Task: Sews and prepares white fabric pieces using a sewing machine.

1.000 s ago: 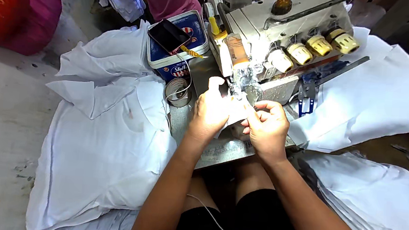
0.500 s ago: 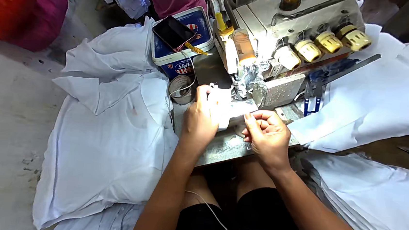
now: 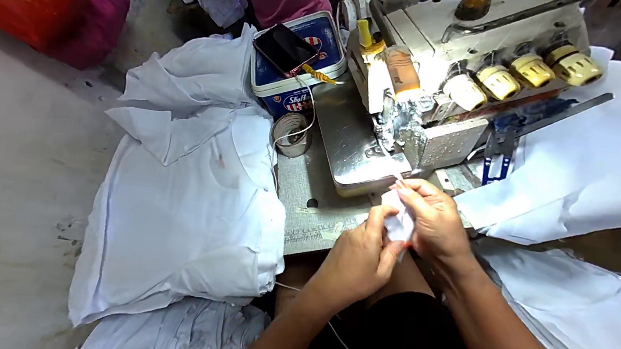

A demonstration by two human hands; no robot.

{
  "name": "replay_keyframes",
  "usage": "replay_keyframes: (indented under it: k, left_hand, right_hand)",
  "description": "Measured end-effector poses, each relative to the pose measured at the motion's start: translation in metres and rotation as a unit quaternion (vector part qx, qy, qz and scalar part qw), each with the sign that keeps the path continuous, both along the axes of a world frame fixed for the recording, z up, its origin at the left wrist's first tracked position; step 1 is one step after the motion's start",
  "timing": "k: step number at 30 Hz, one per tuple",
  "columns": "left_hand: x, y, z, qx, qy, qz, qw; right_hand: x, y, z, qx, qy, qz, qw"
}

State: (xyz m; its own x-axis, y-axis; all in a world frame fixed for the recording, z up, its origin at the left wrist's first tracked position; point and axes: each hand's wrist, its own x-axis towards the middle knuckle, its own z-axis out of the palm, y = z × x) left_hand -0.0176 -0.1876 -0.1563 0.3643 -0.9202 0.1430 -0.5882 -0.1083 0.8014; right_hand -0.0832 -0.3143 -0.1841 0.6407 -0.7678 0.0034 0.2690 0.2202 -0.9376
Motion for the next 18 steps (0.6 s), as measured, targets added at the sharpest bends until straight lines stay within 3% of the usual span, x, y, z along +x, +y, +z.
replay_keyframes:
  k: [4, 6, 8, 10, 14, 16, 18]
  left_hand:
    - [0.015, 0.018, -0.003, 0.008, -0.035, -0.033, 0.999]
    - [0.029, 0.033, 0.001, 0.005, -0.073, 0.017, 0.997]
    - [0.052, 0.052, 0.011, 0.023, -0.112, 0.123, 0.986]
    - [0.088, 0.078, 0.023, 0.091, -0.171, 0.258, 0.947]
    - [0.170, 0.127, 0.038, 0.317, -0.162, 0.447, 0.821]
    - [0.206, 0.139, 0.035, 0.401, -0.140, 0.493, 0.759]
    - [0.237, 0.145, 0.034, 0.436, -0.133, 0.504, 0.734]
  right_hand:
    - [-0.007, -0.035, -0.008, -0.005, 0.019, -0.066, 0.998]
    - [-0.008, -0.049, -0.009, -0.024, 0.025, -0.101, 0.994]
    - [-0.012, -0.050, 0.000, -0.088, 0.041, -0.133, 0.986]
    - [-0.019, -0.035, 0.016, -0.194, 0.031, -0.124, 0.973]
    - [-0.013, 0.016, 0.032, -0.395, -0.050, 0.048, 0.916]
    - [0.005, 0.040, 0.031, -0.456, -0.064, 0.108, 0.881]
    - [0.026, 0.065, 0.026, -0.494, -0.054, 0.151, 0.854]
